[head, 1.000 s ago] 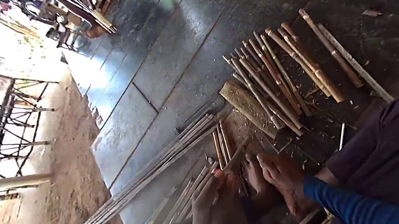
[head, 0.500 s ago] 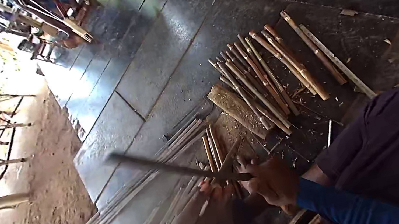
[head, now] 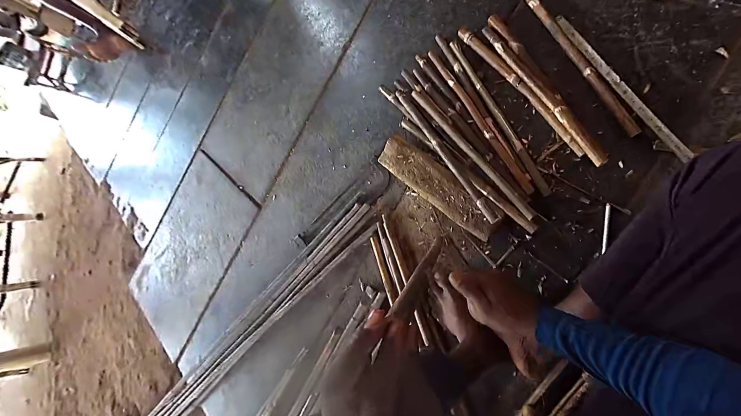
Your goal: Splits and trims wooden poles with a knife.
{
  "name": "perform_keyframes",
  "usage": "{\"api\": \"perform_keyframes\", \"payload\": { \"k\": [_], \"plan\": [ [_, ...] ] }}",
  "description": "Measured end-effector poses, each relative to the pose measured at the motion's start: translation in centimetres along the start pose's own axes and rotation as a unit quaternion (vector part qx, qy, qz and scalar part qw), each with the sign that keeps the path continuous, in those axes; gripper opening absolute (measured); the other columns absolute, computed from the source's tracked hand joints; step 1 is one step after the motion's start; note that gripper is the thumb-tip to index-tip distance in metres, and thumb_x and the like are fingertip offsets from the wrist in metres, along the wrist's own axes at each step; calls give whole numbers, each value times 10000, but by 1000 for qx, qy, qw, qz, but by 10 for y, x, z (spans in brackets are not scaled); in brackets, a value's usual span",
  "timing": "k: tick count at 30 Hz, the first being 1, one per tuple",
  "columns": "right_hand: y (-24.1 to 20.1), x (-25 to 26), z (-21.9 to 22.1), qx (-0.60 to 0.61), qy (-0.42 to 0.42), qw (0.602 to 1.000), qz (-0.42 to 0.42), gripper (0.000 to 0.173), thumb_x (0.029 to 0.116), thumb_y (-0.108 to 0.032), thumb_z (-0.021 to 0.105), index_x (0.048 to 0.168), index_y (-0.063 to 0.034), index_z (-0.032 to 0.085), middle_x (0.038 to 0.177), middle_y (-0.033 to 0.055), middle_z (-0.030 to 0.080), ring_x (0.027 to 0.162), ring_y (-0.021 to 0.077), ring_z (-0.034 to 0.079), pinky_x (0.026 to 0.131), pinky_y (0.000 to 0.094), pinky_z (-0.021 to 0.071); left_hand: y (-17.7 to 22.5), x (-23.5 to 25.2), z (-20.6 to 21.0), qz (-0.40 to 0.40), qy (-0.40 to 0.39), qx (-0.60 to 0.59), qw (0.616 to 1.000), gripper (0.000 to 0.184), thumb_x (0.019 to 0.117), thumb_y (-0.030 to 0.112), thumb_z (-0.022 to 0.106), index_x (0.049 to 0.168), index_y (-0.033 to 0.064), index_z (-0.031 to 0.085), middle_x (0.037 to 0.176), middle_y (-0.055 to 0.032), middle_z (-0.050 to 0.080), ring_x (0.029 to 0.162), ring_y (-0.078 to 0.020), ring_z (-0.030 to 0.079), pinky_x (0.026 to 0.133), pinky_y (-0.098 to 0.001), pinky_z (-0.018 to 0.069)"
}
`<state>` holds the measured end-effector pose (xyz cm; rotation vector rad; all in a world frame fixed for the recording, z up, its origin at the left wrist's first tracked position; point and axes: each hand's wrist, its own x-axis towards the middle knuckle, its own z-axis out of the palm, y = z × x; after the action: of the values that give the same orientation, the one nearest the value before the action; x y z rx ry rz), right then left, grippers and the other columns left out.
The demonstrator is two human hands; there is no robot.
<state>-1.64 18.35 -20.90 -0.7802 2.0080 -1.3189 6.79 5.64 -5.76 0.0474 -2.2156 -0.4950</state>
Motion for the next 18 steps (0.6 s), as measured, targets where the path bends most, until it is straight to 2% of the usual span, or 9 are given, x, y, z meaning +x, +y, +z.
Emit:
{"api": "perform_keyframes", "payload": {
  "k": [4, 7, 10, 12, 13, 14, 16, 17, 18],
  "plan": [
    [-16, 4, -11, -22, 39, 995, -90, 679, 1079, -587, 206, 942, -107, 667, 672, 55, 623, 639, 222, 672, 561, 465, 554, -5, 0, 4, -9, 7, -40, 999, 244, 900, 13, 752, 1102, 149, 754, 1252, -4, 641, 1150, -169, 665, 965, -325, 605],
    [3, 5, 2, -1, 16, 1000, -7, 696, 1064, -634, 201, 981, -138, 682, 764, 70, 656, 754, 248, 683, 690, 516, 560, -6, 1, 2, 20, 7, -4, 1000, 182, 890, 13, 763, 1056, 86, 756, 1185, -48, 668, 1109, -182, 691, 944, -318, 621],
    [-18, 4, -10, -30, 20, 995, -91, 688, 1080, -589, 182, 937, -110, 653, 697, 64, 618, 663, 235, 663, 580, 471, 536, -6, 2, -1, -1, -1, 7, 1000, 210, 884, 97, 802, 1084, 145, 762, 1204, -4, 672, 1119, -164, 688, 956, -316, 614],
    [-12, -2, -2, -10, -17, 1000, -19, 671, 1085, -563, 218, 963, -96, 684, 745, 95, 653, 734, 277, 687, 660, 522, 553, 0, -3, -5, -7, 8, 3, 1000, 218, 844, 102, 844, 1040, 153, 762, 1151, -4, 680, 1074, -173, 699, 923, -338, 629],
    [-5, 1, 0, 6, -11, 1000, 7, 694, 1080, -593, 203, 925, -108, 674, 735, 87, 639, 731, 266, 674, 672, 518, 551, -1, 0, -2, -3, 10, 0, 1000, 221, 837, 95, 848, 1031, 150, 758, 1133, -6, 674, 1061, -174, 700, 917, -339, 633],
    [-6, 3, 0, 21, 1, 1000, 2, 697, 1077, -601, 194, 899, -113, 659, 713, 76, 615, 705, 247, 655, 654, 498, 543, -3, 3, -1, 2, 11, -3, 1000, 228, 831, 87, 852, 1034, 146, 766, 1125, -11, 676, 1051, -178, 704, 912, -339, 636],
    [-14, 2, -4, 8, 24, 996, -83, 694, 1084, -587, 172, 900, -112, 643, 663, 43, 591, 634, 202, 642, 575, 445, 535, -4, 1, 0, -4, 17, 4, 1000, 219, 836, 96, 849, 1030, 157, 766, 1124, -1, 680, 1051, -169, 702, 911, -331, 631],
    [-12, -3, 2, -2, 29, 995, -94, 687, 1083, -583, 171, 906, -120, 647, 654, 31, 590, 617, 192, 642, 552, 439, 534, -1, -4, -2, -9, 21, 6, 1000, 210, 830, 96, 854, 1011, 152, 763, 1110, 0, 683, 1046, -171, 700, 910, -341, 629],
    [-7, -5, 6, 0, 17, 998, -59, 684, 1079, -588, 181, 930, -122, 660, 687, 47, 605, 660, 217, 650, 593, 472, 537, 0, -4, -2, -7, 27, 3, 1000, 206, 822, 92, 860, 992, 143, 756, 1089, -5, 680, 1032, -176, 701, 905, -355, 633]
  ]
}}
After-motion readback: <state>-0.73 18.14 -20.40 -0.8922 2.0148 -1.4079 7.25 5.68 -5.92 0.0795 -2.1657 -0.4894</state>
